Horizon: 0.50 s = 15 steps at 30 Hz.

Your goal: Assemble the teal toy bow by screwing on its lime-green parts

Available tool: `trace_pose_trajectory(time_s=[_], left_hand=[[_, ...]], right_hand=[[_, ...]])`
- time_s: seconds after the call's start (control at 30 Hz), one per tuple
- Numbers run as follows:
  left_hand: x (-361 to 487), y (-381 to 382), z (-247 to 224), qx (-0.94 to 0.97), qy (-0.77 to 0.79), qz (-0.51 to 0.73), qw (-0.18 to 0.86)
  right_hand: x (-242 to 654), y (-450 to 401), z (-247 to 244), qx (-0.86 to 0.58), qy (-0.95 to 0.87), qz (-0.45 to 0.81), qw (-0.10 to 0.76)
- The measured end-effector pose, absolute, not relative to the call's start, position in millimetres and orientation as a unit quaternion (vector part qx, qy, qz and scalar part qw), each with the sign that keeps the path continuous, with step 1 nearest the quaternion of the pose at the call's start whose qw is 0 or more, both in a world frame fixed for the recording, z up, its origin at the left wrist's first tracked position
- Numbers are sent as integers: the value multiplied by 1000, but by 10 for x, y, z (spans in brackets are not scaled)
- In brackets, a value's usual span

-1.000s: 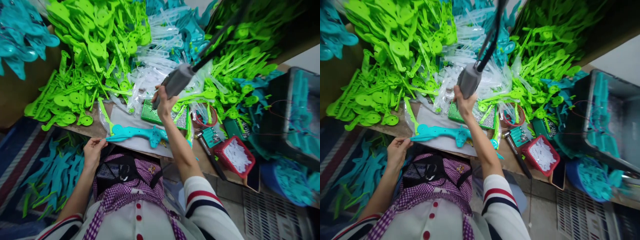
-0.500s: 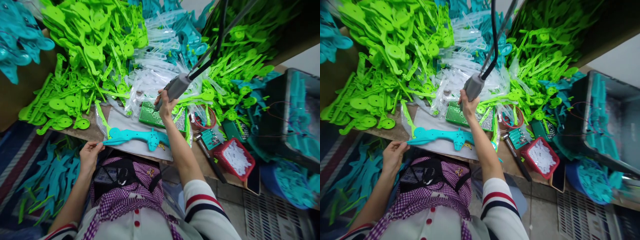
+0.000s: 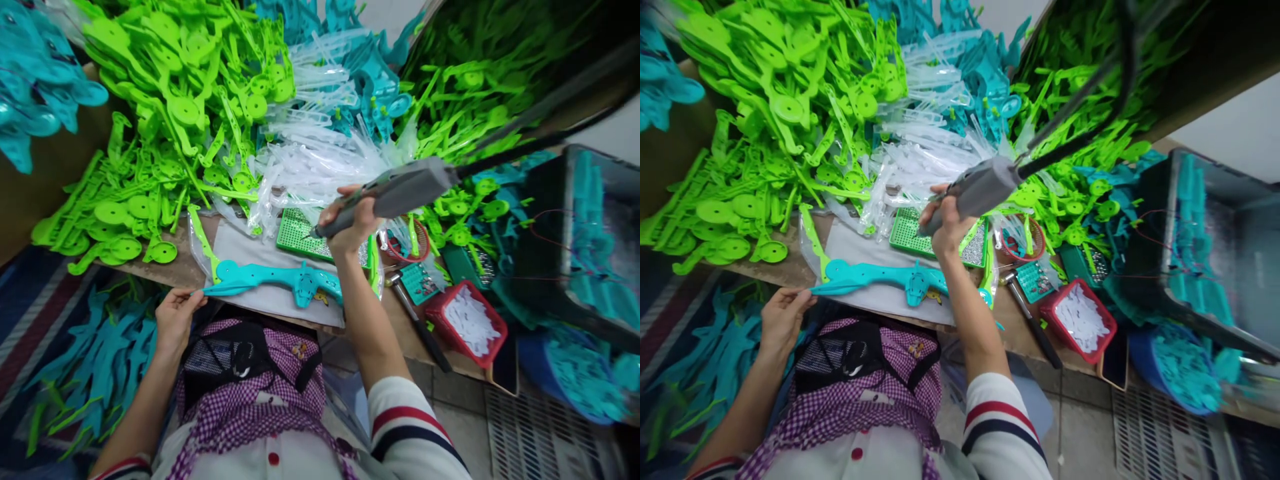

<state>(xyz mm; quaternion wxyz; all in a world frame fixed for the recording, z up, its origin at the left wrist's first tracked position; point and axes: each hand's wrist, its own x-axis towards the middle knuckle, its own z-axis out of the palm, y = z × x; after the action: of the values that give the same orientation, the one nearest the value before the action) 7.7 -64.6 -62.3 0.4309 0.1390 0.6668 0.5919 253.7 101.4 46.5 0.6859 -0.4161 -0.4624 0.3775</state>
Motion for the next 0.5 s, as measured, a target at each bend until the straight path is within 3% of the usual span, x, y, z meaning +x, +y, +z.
trace_pose_trajectory(time_s=[0.2, 0.5], left_hand=[[75, -641, -615, 150, 672, 587, 427], [68, -658, -670, 179, 679, 576, 418]], right_hand=[[2259, 503, 260, -314, -505, 537, 599], [2183, 498, 211, -352, -492, 577, 549]])
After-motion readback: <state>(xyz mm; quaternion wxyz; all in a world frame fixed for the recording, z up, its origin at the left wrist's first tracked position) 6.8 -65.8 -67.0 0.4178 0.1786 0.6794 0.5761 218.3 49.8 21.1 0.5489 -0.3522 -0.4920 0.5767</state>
